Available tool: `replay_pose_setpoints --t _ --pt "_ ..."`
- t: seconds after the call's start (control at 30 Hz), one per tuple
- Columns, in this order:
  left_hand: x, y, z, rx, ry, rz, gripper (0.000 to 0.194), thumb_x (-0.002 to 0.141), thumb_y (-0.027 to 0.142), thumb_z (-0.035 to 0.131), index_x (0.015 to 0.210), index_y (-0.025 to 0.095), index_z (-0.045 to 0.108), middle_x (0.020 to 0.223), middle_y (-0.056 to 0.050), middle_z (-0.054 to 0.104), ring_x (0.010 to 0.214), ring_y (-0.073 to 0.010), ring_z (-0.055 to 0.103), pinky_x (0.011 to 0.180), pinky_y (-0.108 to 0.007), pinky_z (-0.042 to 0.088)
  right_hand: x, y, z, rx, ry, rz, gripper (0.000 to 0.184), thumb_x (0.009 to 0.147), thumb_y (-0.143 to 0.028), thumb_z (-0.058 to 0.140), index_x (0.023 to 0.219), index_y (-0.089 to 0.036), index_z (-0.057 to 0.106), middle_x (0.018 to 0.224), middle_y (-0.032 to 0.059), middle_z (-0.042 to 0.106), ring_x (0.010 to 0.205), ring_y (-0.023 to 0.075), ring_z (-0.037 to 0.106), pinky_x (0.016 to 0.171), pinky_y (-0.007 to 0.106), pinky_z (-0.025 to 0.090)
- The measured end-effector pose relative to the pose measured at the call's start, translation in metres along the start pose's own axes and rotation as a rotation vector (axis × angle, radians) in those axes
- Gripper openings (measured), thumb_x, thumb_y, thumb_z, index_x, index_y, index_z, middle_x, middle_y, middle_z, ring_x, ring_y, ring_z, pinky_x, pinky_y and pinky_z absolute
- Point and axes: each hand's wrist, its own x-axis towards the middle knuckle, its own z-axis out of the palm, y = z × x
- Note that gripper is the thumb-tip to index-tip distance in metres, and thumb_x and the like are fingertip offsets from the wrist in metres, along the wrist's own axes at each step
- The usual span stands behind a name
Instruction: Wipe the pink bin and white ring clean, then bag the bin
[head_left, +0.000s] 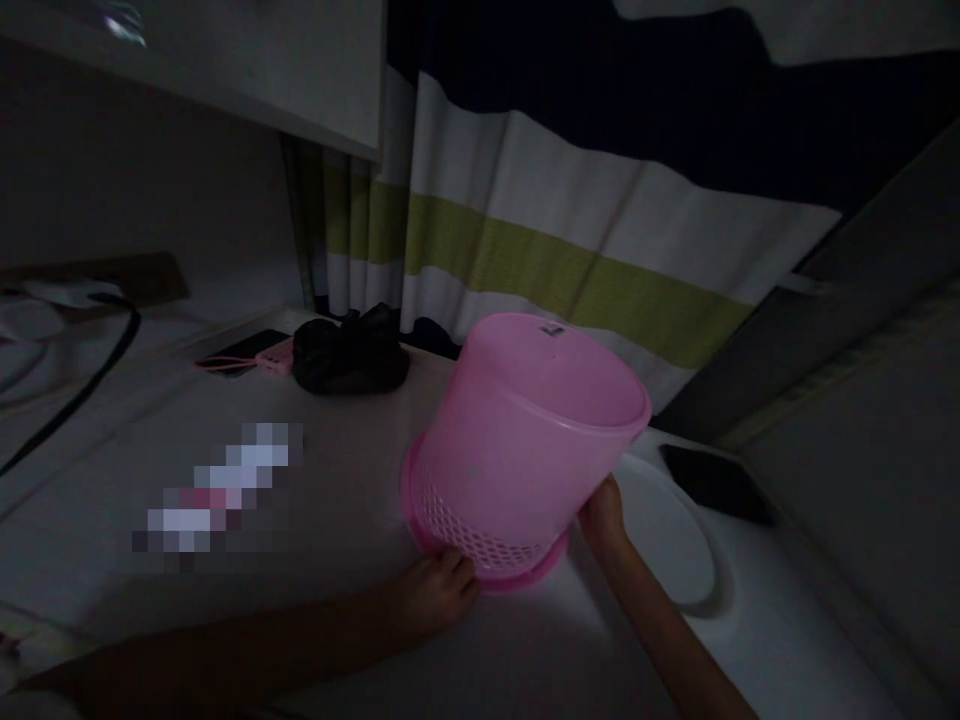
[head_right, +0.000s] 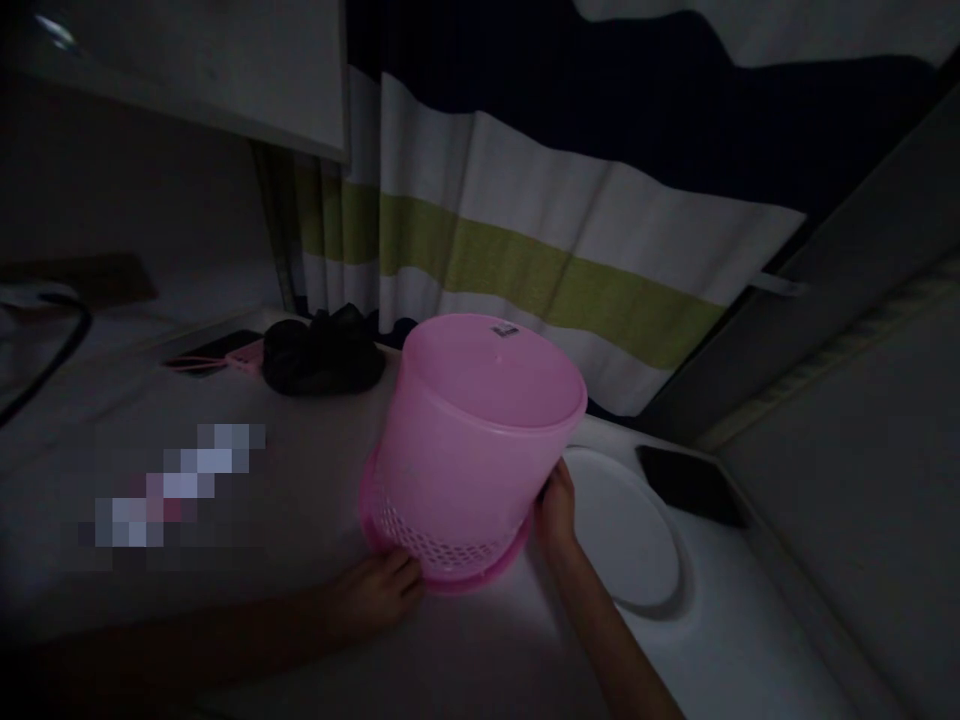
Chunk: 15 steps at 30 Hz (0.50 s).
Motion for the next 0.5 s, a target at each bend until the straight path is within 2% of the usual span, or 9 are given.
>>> replay_pose_setpoints --t 0.07,0.13,0.23,0.3,0.4,0.5 --pt "0.001 -0.002 -0.004 0.002 -0.013 0.048 0.003 0.085 0.018 0.054 0.086 0.016 0.057 0.084 -0.002 0.061 0.077 -0.0154 0.051 0.056 -0.028 0.034 -0.025 0.000 0.009 0.031 0.155 0.033 0.045 0.095 -0.035 0.031 0.136 -0.018 0.035 0.128 0.0130 0.050 0.109 0.0210 0.055 0.085 0.039 0.051" --pt "0.000 -0.002 -0.006 0.017 0.006 0.110 0.003 0.085 0.017 0.054 0.086 0.015 0.057 0.083 -0.002 0.060 0.076 -0.0147 0.051 0.056 -0.029 0.034 -0.049 -0.006 0.019 0.050 0.301 0.033 0.051 0.095 -0.028 0.013 0.145 -0.018 0.015 0.139 0.0150 0.041 0.122 0.0215 0.047 0.090 0.040 0.049" --pt "-0.002 -0.002 -0.006 0.054 0.087 0.209 0.004 0.084 0.017 0.054 0.086 0.014 0.056 0.080 -0.003 0.060 0.071 -0.0140 0.052 0.054 -0.028 0.034 -0.075 -0.017 0.031 0.039 0.449 -0.058 0.055 0.093 -0.024 0.013 0.147 -0.017 0.005 0.148 0.0145 0.027 0.135 0.0222 0.031 0.101 0.044 0.041" --pt "-0.003 -0.003 -0.004 0.068 0.133 0.255 0.004 0.084 0.018 0.054 0.085 0.014 0.055 0.077 -0.002 0.060 0.068 -0.0135 0.053 0.052 -0.028 0.034 -0.084 -0.019 0.038 0.008 0.505 -0.180 0.057 0.092 -0.021 0.019 0.147 -0.016 0.005 0.150 0.0151 0.023 0.137 0.0238 0.026 0.103 0.047 0.039" --pt "-0.002 -0.007 -0.002 0.073 0.196 0.307 0.004 0.082 0.017 0.056 0.083 0.013 0.056 0.073 -0.003 0.059 0.063 -0.0133 0.053 0.049 -0.028 0.035 -0.087 -0.011 0.046 -0.070 0.568 -0.461 0.064 0.089 -0.017 0.029 0.147 -0.016 0.003 0.152 0.0142 0.014 0.139 0.0259 0.022 0.101 0.050 0.041" --pt "0.001 -0.012 0.000 0.047 0.255 0.354 0.004 0.080 0.016 0.056 0.080 0.012 0.057 0.068 -0.003 0.059 0.058 -0.0135 0.054 0.045 -0.028 0.036 -0.085 -0.004 0.044 -0.172 0.590 -0.783 0.068 0.086 -0.013 0.037 0.147 -0.022 0.008 0.154 0.0065 0.010 0.140 0.0245 0.019 0.103 0.051 0.038"
